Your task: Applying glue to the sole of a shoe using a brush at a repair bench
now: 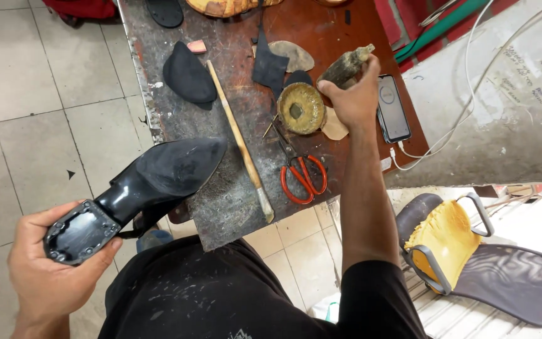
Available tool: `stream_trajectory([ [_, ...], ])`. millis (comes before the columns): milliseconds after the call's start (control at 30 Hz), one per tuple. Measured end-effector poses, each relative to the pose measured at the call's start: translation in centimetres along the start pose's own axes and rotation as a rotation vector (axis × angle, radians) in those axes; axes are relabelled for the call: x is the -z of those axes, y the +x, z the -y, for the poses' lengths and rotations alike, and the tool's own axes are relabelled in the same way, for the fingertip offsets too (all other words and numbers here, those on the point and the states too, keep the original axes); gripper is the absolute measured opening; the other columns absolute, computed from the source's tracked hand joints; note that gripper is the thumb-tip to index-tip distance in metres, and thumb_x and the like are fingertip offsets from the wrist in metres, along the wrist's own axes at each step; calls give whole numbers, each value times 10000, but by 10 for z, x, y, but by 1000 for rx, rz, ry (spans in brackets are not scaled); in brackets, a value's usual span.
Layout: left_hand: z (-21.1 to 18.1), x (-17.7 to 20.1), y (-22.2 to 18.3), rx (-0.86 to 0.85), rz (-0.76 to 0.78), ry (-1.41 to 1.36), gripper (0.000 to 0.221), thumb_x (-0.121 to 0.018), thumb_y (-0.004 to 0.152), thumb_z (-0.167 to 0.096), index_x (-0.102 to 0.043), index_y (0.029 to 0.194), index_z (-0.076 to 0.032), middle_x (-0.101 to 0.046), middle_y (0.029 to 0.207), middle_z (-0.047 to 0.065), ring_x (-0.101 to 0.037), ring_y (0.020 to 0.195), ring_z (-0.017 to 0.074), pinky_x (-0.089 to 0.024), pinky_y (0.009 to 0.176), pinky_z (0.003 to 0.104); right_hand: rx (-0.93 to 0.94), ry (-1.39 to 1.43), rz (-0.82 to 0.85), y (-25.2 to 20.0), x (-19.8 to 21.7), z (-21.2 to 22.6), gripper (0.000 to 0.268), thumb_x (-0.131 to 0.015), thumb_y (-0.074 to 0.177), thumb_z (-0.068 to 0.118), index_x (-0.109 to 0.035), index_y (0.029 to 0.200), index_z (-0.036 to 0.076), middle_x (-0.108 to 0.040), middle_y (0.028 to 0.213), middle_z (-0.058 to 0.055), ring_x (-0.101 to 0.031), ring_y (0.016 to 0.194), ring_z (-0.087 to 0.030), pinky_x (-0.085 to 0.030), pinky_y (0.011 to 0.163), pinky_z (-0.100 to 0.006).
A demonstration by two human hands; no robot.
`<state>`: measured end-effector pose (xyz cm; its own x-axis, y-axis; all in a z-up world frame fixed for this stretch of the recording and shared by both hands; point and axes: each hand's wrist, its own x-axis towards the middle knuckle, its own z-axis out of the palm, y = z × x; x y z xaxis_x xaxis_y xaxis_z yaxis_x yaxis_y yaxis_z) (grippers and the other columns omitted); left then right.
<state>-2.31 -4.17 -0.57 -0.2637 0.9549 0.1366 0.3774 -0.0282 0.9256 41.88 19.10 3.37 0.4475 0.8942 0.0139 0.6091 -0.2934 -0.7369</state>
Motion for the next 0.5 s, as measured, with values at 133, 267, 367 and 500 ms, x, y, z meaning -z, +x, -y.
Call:
stream_trajectory([
  [133, -2, -1, 0, -1, 10, 15, 729, -884, 687, -2, -553, 1329, 93, -675, 1240, 215, -669, 1086, 249, -547, 896, 314, -22, 374, 10, 19, -19, -24, 527, -858, 769, 19, -557, 1201, 21, -757, 1003, -115, -796, 827, -217, -763, 758, -329],
  [267, -3, 0, 1, -29, 34, 41, 730, -894, 687, -21, -548, 1319, 95, -668, 1264, 234, -679, 1104, 278, -562, 870, 333, 326, -4, -168, 3, 4, -37, 484, -838, 797, 21, -623, 1221, 110, -638, 1152, -104, -698, 1018, -236, -688, 838, -339],
  [367, 0, 0, 3, -41, 29, 28, 724, -896, 692, -12, -549, 1318, 98, -663, 1270, 237, -678, 1111, 280, -558, 887, 332, 661, -347, -282, -12, 20, -55, 474, -870, 789, 4, -696, 1211, 134, -619, 1103, -126, -633, 990, -281, -600, 787, -443],
  [500, -1, -3, 7, -37, 26, -4, 697, -880, 706, 7, -531, 1305, 83, -674, 1254, 232, -676, 1129, 279, -552, 925, 346, 713, -601, -294, -35, 26, -59, 595, -792, 699, -61, -763, 1230, 206, -510, 1070, -69, -498, 1020, -335, -402, 857, -536],
])
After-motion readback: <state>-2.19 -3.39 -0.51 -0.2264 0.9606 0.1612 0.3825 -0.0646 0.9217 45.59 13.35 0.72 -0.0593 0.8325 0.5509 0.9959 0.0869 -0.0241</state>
